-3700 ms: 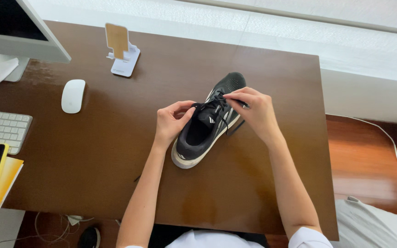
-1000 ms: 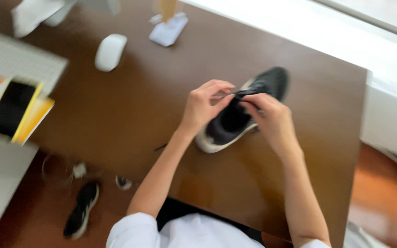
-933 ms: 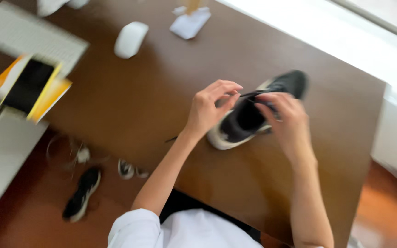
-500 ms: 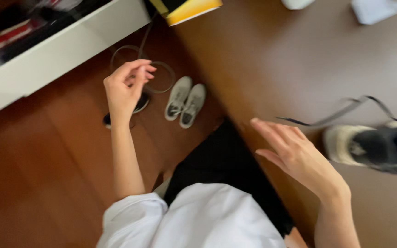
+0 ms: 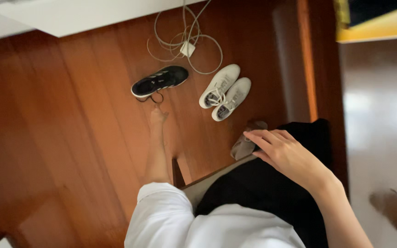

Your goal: The person removes the laces from a black sneaker, then re-laces it through the eyelets and ties the laces. The shoe is handled on a desk and briefly placed on the floor before being returned to the desk for final tying.

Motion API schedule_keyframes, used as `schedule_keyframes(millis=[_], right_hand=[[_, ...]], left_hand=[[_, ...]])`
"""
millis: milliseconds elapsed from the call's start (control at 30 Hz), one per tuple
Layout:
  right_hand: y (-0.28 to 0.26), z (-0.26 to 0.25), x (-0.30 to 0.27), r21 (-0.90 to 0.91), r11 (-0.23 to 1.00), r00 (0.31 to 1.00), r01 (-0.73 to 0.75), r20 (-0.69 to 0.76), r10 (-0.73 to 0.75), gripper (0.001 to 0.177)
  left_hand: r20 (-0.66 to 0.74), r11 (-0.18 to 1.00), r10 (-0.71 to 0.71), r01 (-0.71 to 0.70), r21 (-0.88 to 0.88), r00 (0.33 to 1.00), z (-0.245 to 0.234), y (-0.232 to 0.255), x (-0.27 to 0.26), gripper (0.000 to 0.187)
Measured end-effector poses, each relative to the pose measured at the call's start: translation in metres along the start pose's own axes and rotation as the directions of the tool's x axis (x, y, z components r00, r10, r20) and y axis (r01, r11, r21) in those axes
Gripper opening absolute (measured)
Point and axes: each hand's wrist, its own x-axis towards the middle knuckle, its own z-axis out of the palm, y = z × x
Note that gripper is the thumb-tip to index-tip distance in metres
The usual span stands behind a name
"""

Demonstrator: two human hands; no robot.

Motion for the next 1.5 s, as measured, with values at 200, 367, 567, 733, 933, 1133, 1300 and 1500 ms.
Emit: schedule_keyframes(millis=[200, 367, 567, 733, 933, 1133, 1300, 1500], right_hand=[[0.003, 0.017, 0.052, 0.11, 0.985, 0.987, -0.134, -0.078, 0.143, 0.041], [0.018, 0.029, 0.068, 0.107, 0.98, 0.982, -0.168, -0.065, 0.176, 0.035], [0.027, 0.039, 0.075, 0.12, 0.976, 0.982, -0.18, -0.036, 0.185, 0.03], [0.03, 0.039, 0.07, 0.143, 0.982, 0.988, -0.126, -0.074, 0.137, 0.029], [0.022, 0.013, 0.056, 0.261, 0.957, 0.943, -0.13, -0.264, 0.2, 0.03], [0.004, -0.016, 0.017, 0.32, 0.947, 0.8, -0.039, -0.557, 0.222, 0.05], [-0.011, -0.01, -0.006, 0.354, 0.934, 0.739, 0.043, -0.64, 0.209, 0.043], [0.006, 0.029, -0.01, 0.458, 0.889, 0.758, 0.023, -0.588, 0.283, 0.021]], left_hand=[[0.051, 0.995, 0.025, -0.03, 0.092, 0.998, 0.016, -0.044, 0.057, 0.069], [0.323, 0.927, -0.191, 0.062, 0.37, 0.927, 0.049, -0.063, 0.098, 0.07], [0.03, 0.972, -0.103, 0.094, 0.215, 0.994, 0.076, -0.069, 0.087, 0.009], [-0.231, 0.963, 0.149, -0.194, -0.188, 0.961, 0.089, -0.026, 0.041, 0.013], [-0.197, 0.84, 0.471, -0.505, -0.199, 0.86, 0.027, 0.113, -0.047, 0.017], [-0.22, 0.467, 0.879, -0.855, 0.226, 0.422, -0.094, 0.241, -0.117, 0.014], [-0.261, 0.17, 0.965, -0.842, 0.511, 0.036, -0.122, 0.271, -0.134, 0.008], [0.098, 0.704, 0.709, -0.709, -0.042, 0.698, -0.063, 0.167, -0.105, 0.037]])
